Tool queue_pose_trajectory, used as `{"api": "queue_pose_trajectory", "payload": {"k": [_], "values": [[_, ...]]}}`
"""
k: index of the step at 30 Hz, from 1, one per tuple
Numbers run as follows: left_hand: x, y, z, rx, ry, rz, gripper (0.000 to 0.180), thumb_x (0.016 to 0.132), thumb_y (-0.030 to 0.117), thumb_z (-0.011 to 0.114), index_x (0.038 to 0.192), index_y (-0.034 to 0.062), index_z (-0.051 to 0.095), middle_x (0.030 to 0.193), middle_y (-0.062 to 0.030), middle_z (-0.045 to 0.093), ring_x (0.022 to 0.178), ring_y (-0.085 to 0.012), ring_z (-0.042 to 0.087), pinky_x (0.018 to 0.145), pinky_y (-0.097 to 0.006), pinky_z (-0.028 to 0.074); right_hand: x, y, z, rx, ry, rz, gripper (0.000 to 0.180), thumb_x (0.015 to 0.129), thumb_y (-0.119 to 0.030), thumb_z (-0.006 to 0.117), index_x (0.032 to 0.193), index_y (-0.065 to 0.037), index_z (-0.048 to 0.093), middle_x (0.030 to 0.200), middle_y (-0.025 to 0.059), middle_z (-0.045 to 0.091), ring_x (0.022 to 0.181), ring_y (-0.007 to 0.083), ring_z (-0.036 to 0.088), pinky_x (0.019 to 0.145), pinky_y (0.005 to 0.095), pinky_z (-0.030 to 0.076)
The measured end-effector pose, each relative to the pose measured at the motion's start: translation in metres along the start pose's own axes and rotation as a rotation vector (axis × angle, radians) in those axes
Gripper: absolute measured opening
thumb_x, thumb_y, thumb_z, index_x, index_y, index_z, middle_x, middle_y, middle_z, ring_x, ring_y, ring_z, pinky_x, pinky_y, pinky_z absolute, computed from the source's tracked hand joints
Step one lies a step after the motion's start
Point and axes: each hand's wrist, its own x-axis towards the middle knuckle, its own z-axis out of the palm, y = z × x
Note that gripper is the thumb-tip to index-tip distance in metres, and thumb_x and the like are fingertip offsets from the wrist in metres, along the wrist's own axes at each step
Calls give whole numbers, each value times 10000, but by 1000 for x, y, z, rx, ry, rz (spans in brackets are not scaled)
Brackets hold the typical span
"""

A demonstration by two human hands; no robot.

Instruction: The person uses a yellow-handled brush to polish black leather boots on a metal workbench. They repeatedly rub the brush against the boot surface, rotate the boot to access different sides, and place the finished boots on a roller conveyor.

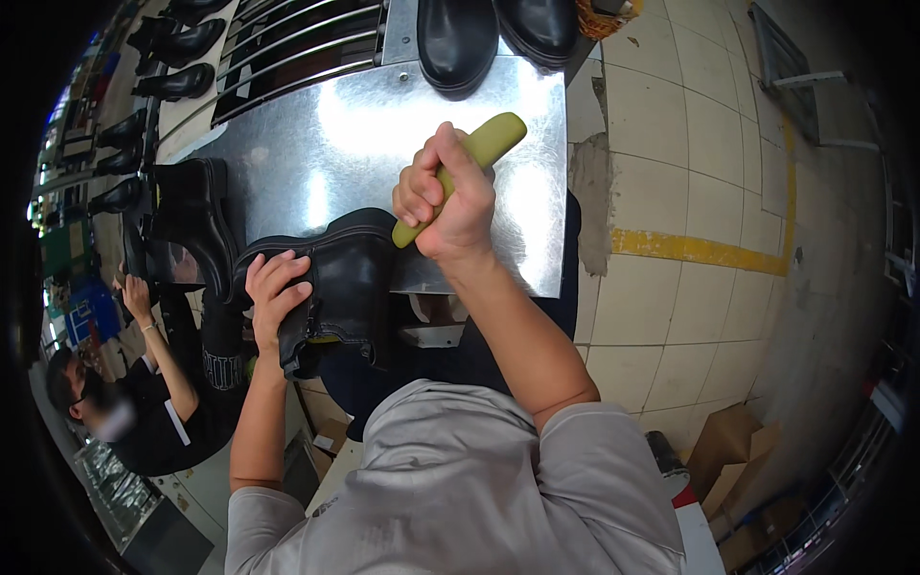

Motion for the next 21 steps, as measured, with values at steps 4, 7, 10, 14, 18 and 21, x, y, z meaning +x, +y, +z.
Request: {"api": "queue_pose_trajectory", "payload": {"k": [4,7,10,14,18,21], "values": [[-3,-1,6,2,42,23,341,853,223,720,1174,139,638,1284,-113,691,1243,-334,617,1155,-538,291,-2,4,6,-100,-117,-26,367,1055,-375,560,795,-118,530,536,-28,364,410,98,332,417,287,313],[6,1,9,-15,91,82,367,819,232,745,1164,138,660,1258,-99,703,1228,-323,625,1150,-530,292,2,1,13,-186,-179,74,284,1020,-293,647,837,-107,534,559,-27,383,419,85,355,415,264,313],[6,7,-1,-1,30,82,379,788,225,757,1149,139,682,1252,-83,704,1213,-300,632,1152,-521,289,1,-3,31,-291,-148,179,223,975,-214,731,909,-90,558,576,-26,409,433,67,362,416,241,301],[3,10,4,23,57,147,348,787,188,753,1130,148,706,1257,-72,703,1206,-288,632,1142,-522,315,-7,-14,58,-514,-171,186,211,977,-207,731,909,-72,583,587,-38,440,444,37,367,412,214,295],[-9,11,12,0,123,175,415,751,229,792,1152,171,703,1269,-33,698,1218,-246,621,1151,-490,293,-13,-1,77,-771,-191,223,241,961,-243,750,885,-62,610,589,-55,462,453,36,391,420,223,302],[-14,8,14,-1,161,204,459,718,251,795,1161,189,691,1287,-3,680,1238,-204,603,1155,-484,280,-9,23,95,-1035,-253,202,289,946,-285,765,846,-52,627,609,-51,499,486,43,421,452,238,333]]}}
